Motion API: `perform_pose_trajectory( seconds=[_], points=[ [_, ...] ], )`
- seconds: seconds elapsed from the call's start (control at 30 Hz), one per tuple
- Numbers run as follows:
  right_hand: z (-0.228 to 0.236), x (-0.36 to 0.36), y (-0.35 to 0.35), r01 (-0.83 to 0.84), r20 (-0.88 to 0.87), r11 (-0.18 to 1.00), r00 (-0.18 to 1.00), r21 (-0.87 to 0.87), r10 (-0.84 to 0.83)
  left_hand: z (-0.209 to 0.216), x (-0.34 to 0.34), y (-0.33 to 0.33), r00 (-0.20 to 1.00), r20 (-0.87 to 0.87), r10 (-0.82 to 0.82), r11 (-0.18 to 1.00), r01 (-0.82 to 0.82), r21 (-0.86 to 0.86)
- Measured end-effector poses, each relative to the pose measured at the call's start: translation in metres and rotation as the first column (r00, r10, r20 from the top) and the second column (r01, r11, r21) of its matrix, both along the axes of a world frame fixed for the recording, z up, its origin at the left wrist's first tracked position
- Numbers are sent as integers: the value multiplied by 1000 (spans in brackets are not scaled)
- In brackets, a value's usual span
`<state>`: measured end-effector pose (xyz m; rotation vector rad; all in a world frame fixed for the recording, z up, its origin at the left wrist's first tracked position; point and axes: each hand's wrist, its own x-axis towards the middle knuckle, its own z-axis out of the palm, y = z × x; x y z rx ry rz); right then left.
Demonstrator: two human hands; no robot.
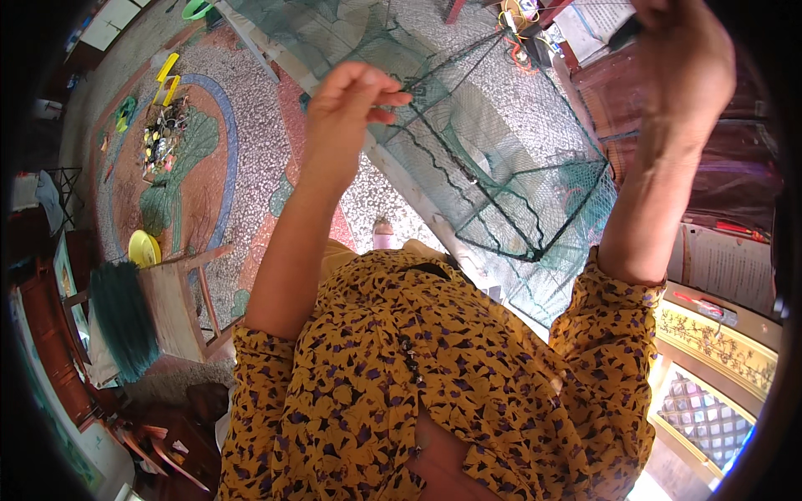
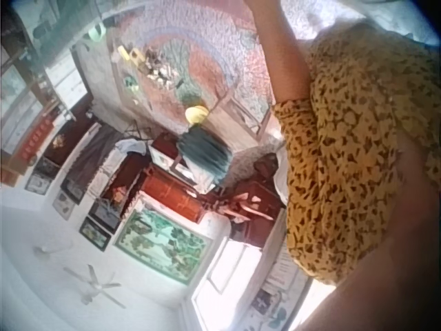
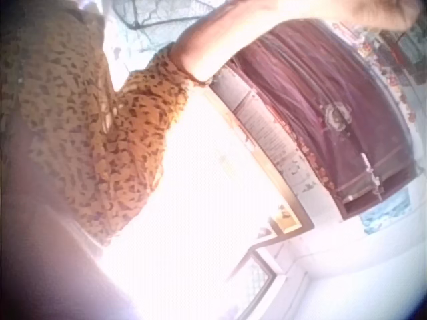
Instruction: The person is assembling or repairing a green mesh collapsible fish trap by hand, inserting metal pins into the mesh and rings to secure the structure while sitting on the floor.
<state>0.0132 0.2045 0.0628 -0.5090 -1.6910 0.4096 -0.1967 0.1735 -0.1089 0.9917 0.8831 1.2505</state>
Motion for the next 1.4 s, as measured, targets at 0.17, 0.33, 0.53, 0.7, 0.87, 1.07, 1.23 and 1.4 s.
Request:
perform_pose_trajectory(
  seconds=[0.17, 0.33, 0.53, 0.7, 0.87, 1.07, 1.23, 1.4],
  points=[
    [-71, -10, -14, 122, 643, 982, 766, -144, -1, -7, -20, 2, 987, 159, 1, 997, 11, -74],
    [-111, -9, -15, 238, 850, 971, 512, -5, -122, -20, -18, -3, 981, 186, -63, 991, 83, -103],
    [-132, -12, -10, 267, 809, 964, 569, -12, -147, -33, -9, -9, 974, 213, -75, 984, 106, -141],
    [-142, -16, -2, 123, 701, 987, 713, -103, -16, -50, -6, -9, 910, 407, -79, 961, 178, -211],
    [-153, -45, -5, 43, 577, 987, 815, -154, 55, -64, -1, -5, 784, 620, -32, 936, 241, -256],
    [-146, -63, -22, 252, 802, 964, 558, 81, -213, -66, 1, -8, 788, 615, -45, 952, 220, -214],
    [-149, -101, -31, 36, 649, 999, 760, 5, -31, -61, 14, -9, 982, 190, -21, 999, 26, -24],
    [-92, -119, -31, -166, 132, 851, 955, -498, 264, -54, 22, -12, 883, -404, 239, 905, -52, 423]
  ],
)
